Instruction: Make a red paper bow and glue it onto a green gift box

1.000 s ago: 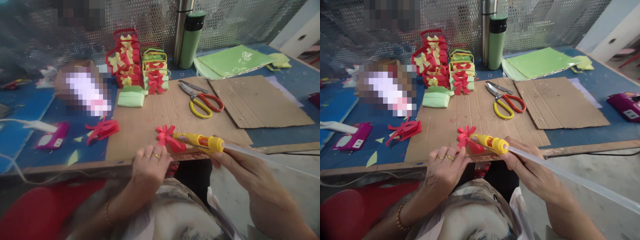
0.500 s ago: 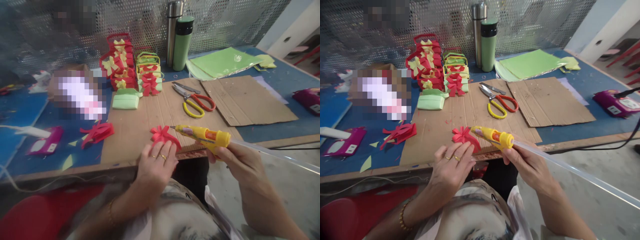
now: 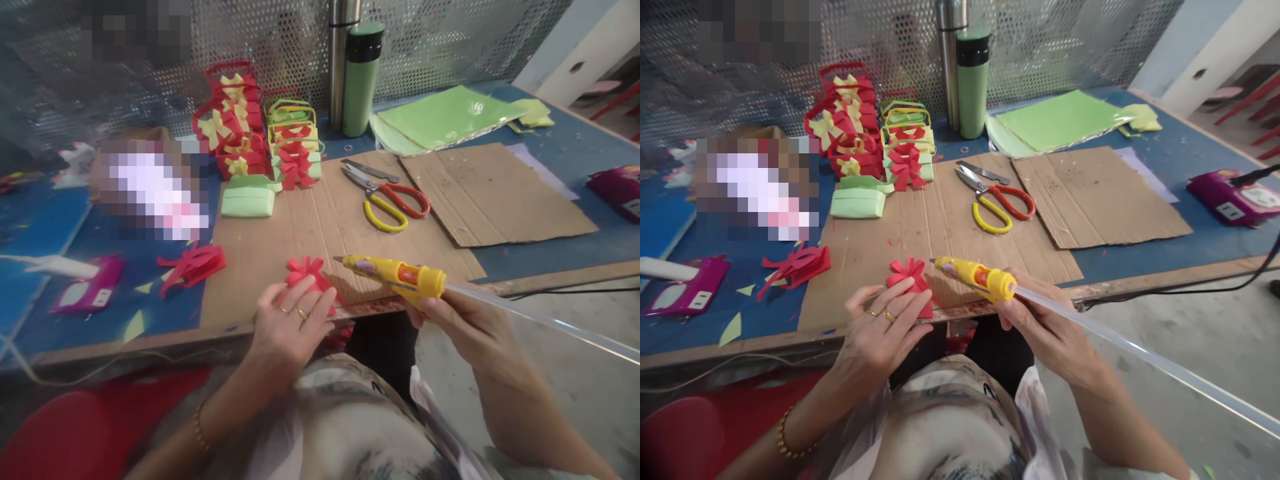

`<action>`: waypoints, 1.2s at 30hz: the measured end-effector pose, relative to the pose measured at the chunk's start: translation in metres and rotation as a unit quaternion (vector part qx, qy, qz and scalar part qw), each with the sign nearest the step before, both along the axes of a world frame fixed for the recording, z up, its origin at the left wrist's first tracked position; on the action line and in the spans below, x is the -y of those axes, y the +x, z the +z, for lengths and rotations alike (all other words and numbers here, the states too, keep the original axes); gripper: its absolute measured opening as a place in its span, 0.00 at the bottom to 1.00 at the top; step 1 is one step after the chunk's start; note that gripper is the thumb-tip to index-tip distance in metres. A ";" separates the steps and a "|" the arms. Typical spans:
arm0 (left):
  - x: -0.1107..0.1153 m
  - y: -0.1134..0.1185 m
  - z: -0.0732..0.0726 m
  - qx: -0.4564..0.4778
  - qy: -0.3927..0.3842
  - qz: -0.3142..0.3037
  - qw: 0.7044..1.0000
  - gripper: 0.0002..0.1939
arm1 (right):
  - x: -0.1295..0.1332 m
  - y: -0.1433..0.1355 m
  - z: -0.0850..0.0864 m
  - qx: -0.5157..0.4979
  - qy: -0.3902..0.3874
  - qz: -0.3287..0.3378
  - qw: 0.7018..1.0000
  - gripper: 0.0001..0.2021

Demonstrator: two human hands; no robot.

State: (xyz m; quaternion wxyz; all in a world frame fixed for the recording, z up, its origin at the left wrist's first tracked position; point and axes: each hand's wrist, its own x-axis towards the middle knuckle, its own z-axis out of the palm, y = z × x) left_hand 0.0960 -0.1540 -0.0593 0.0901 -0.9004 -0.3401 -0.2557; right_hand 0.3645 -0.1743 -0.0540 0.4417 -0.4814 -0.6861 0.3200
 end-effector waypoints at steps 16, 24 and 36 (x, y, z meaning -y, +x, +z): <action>0.015 0.021 -0.012 0.044 0.002 0.098 0.994 0.12 | 0.001 -0.005 0.000 -0.019 0.016 0.017 1.000 0.21; 0.011 0.023 0.001 0.035 -0.014 0.088 0.995 0.08 | -0.001 -0.007 0.002 -0.006 0.013 0.011 1.000 0.22; 0.010 0.014 0.000 0.018 -0.045 0.064 0.997 0.20 | 0.000 0.000 -0.009 -0.018 0.028 0.034 0.999 0.18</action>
